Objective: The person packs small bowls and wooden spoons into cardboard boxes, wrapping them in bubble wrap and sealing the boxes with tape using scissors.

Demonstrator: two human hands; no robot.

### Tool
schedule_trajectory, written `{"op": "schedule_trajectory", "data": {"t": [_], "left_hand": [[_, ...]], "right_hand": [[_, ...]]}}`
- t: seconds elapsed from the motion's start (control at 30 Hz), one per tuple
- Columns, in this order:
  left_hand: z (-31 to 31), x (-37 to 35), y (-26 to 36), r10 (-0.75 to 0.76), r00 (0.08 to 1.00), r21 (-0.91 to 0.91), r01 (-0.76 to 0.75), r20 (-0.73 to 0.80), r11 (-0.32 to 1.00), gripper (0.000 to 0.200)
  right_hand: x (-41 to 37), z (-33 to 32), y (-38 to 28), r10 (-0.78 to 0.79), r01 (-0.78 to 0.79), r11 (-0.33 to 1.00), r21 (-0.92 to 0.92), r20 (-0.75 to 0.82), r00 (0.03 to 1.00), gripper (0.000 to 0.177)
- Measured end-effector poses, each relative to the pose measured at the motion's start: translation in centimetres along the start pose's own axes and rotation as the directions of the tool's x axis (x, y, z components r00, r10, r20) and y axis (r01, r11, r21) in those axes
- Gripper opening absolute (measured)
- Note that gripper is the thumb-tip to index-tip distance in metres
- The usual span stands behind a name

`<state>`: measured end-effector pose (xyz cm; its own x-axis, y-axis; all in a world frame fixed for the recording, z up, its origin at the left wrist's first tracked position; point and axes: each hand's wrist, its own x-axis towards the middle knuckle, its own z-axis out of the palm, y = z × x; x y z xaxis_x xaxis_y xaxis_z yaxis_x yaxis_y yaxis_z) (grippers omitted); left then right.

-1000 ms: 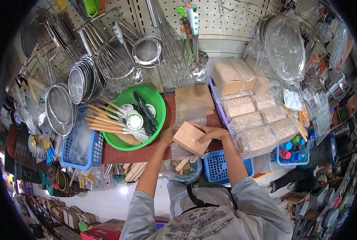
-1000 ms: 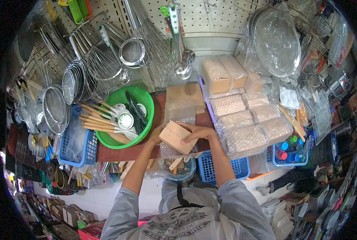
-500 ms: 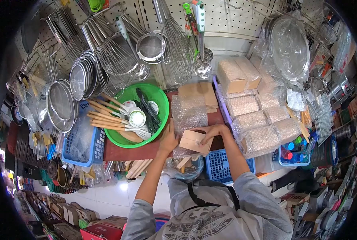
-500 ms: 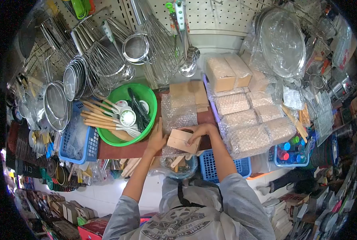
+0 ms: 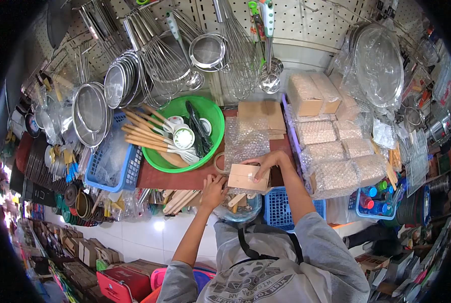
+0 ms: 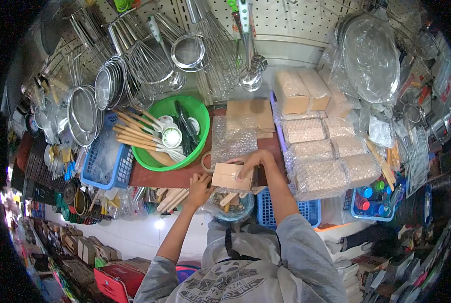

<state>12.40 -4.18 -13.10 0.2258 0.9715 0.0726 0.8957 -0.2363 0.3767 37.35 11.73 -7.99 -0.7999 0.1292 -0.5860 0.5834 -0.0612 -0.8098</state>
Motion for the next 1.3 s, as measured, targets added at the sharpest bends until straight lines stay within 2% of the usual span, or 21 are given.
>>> {"op": "schedule_trajectory", "data": {"t": [0.13, 0.23, 0.33, 0.43, 0.53, 0.63, 0.73, 0.83, 1.0, 1.2, 1.3], "left_hand": [[0.1, -0.5, -0.1, -0.024, 1.000, -0.013, 0.024, 0.001, 1.000, 0.040], [0.1, -0.9, -0.2, -0.034, 0.999, -0.009, 0.034, 0.026, 0.999, 0.050], [-0.6, -1.1, 0.6, -0.091, 0.993, -0.065, 0.096, 0.077, 0.993, 0.075], [-1.7, -1.1, 2.2, -0.131, 0.987, -0.026, 0.134, 0.088, 0.991, 0.105], [-0.7, -0.5, 2.2, -0.133, 0.984, 0.039, 0.129, 0.119, 0.991, 0.119], [0.2, 0.0, 2.7, -0.148, 0.988, 0.068, 0.145, 0.052, 0.987, 0.122], [0.9, 0.4, 2.3, -0.007, 0.994, -0.013, 0.005, -0.105, 1.000, 0.120], [1.1, 0.8, 1.8, 0.093, 0.988, -0.026, -0.097, -0.124, 0.995, 0.115], [0.7, 1.1, 1.3, 0.141, 0.983, -0.064, -0.150, -0.116, 0.987, 0.103], [-0.3, 1.5, 1.4, 0.158, 0.984, -0.084, -0.164, -0.078, 0.983, 0.095], [-1.1, 1.6, 1.3, 0.153, 0.988, -0.077, -0.154, -0.012, 0.985, 0.093]], "right_hand": [[0.9, 0.4, -0.5, 0.004, -0.006, 0.999, 0.047, 0.046, 0.999, 0.101], [1.1, 0.4, -0.2, -0.018, 0.014, 0.998, 0.067, 0.068, 0.998, 0.101], [1.6, 0.0, 0.5, -0.027, 0.024, 0.999, 0.046, 0.079, 0.997, 0.104], [2.7, -0.6, 1.6, -0.012, 0.013, 1.000, -0.009, 0.075, 0.997, 0.105], [3.1, -0.7, 1.7, 0.003, 0.000, 0.999, -0.048, 0.064, 0.998, 0.107], [2.4, -0.3, 0.7, 0.022, -0.019, 0.996, -0.082, 0.040, 0.999, 0.106], [1.9, -0.3, -0.2, 0.041, -0.037, 0.992, -0.117, 0.033, 0.999, 0.105], [2.7, -0.8, 0.3, 0.050, -0.041, 0.989, -0.144, 0.058, 0.997, 0.105], [3.0, -1.0, 0.7, 0.053, -0.044, 0.988, -0.151, 0.058, 0.997, 0.104], [1.6, 0.7, 2.8, -0.102, 0.077, 0.983, -0.165, -0.154, 0.983, 0.095], [-0.2, 1.8, 2.3, -0.140, 0.124, 0.988, -0.088, -0.213, 0.967, 0.091]]}}
